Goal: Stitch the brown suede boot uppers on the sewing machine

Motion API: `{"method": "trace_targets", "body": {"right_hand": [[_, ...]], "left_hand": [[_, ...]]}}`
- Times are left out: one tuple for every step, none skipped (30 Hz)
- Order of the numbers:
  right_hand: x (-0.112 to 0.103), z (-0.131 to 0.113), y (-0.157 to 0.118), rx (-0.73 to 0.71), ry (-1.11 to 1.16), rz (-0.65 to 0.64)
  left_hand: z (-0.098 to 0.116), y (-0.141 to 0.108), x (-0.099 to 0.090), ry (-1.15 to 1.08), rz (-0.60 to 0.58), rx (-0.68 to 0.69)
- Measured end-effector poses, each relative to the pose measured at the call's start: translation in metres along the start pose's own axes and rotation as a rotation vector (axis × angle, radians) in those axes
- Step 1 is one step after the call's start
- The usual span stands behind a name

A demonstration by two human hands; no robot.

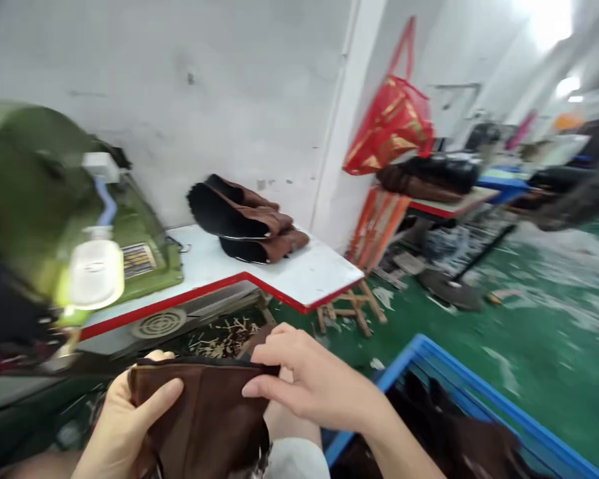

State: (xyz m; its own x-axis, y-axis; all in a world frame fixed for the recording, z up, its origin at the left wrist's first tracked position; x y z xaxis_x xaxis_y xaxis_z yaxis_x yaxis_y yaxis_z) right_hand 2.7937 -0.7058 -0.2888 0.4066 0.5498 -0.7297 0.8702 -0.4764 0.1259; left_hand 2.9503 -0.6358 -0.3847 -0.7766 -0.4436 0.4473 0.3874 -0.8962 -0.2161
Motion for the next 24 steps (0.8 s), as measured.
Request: {"method": "trace_targets", "body": {"right_hand": [[0.011, 0.006, 0.014, 0.059, 0.017, 0.012], [0.022, 0.011, 0.026, 0.116, 0.042, 0.025], [0.033, 0.014, 0.037, 0.166, 0.068, 0.035], [0.042, 0.016, 0.047, 0.203, 0.081, 0.05], [0.049, 0.016, 0.057, 0.227, 0.093, 0.065], [0.053, 0.016, 0.066, 0.238, 0.11, 0.079], [0.056, 0.014, 0.075, 0.234, 0.134, 0.088], [0.057, 0.012, 0.084, 0.226, 0.156, 0.091], [0.057, 0.01, 0.091, 0.22, 0.173, 0.093], [0.056, 0.01, 0.098, 0.22, 0.182, 0.097], [0.055, 0.009, 0.103, 0.222, 0.183, 0.096], [0.054, 0.009, 0.108, 0.22, 0.178, 0.092], [0.053, 0.008, 0.112, 0.217, 0.169, 0.09], [0.051, 0.008, 0.115, 0.212, 0.158, 0.092], [0.05, 0.008, 0.117, 0.207, 0.149, 0.093], [0.049, 0.008, 0.119, 0.203, 0.14, 0.096], [0.049, 0.008, 0.121, 0.201, 0.132, 0.099], [0.048, 0.008, 0.122, 0.201, 0.125, 0.1], [0.048, 0.008, 0.123, 0.201, 0.121, 0.1], [0.048, 0.008, 0.125, 0.198, 0.118, 0.095], [0.048, 0.007, 0.127, 0.199, 0.117, 0.086], [0.049, 0.005, 0.129, 0.201, 0.118, 0.07], [0.051, 0.003, 0.131, 0.205, 0.119, 0.051], [0.053, 0.001, 0.134, 0.208, 0.122, 0.036]], "left_hand": [[0.01, -0.003, -0.025, 0.056, 0.127, 0.046], [0.021, -0.008, -0.044, 0.125, 0.212, 0.099], [0.033, -0.012, -0.058, 0.197, 0.261, 0.156], [0.044, -0.016, -0.067, 0.274, 0.288, 0.204], [0.055, -0.019, -0.074, 0.344, 0.302, 0.232], [0.063, -0.021, -0.077, 0.402, 0.292, 0.237], [0.069, -0.021, -0.079, 0.436, 0.258, 0.225], [0.074, -0.021, -0.079, 0.443, 0.214, 0.204], [0.078, -0.02, -0.079, 0.425, 0.173, 0.187], [0.081, -0.018, -0.08, 0.403, 0.141, 0.173], [0.084, -0.017, -0.083, 0.392, 0.124, 0.166], [0.086, -0.015, -0.086, 0.395, 0.124, 0.162], [0.088, -0.014, -0.09, 0.409, 0.135, 0.158], [0.088, -0.012, -0.094, 0.426, 0.148, 0.15], [0.087, -0.011, -0.097, 0.437, 0.161, 0.141], [0.086, -0.01, -0.099, 0.438, 0.167, 0.132], [0.085, -0.01, -0.1, 0.428, 0.175, 0.129], [0.085, -0.01, -0.101, 0.414, 0.184, 0.127], [0.084, -0.011, -0.102, 0.401, 0.199, 0.125], [0.084, -0.013, -0.104, 0.391, 0.22, 0.121], [0.084, -0.014, -0.105, 0.378, 0.243, 0.117], [0.084, -0.016, -0.108, 0.36, 0.267, 0.115], [0.084, -0.018, -0.11, 0.338, 0.292, 0.114], [0.083, -0.02, -0.113, 0.317, 0.317, 0.117]]}}
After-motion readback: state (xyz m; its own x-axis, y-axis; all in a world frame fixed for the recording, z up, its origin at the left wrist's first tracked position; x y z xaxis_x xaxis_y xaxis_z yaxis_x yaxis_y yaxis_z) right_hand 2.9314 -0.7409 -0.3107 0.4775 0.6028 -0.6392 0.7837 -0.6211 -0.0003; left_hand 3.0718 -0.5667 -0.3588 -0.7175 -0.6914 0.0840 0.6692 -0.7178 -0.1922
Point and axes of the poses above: each hand's wrist, its own y-axis towards the middle knuckle, its own x-axis out of the palm, z = x × y, the point moved 10 cm from there along y, towards the middle knuckle, and after that the axes turned 6 degrees about -y, right-handed, at the moved point
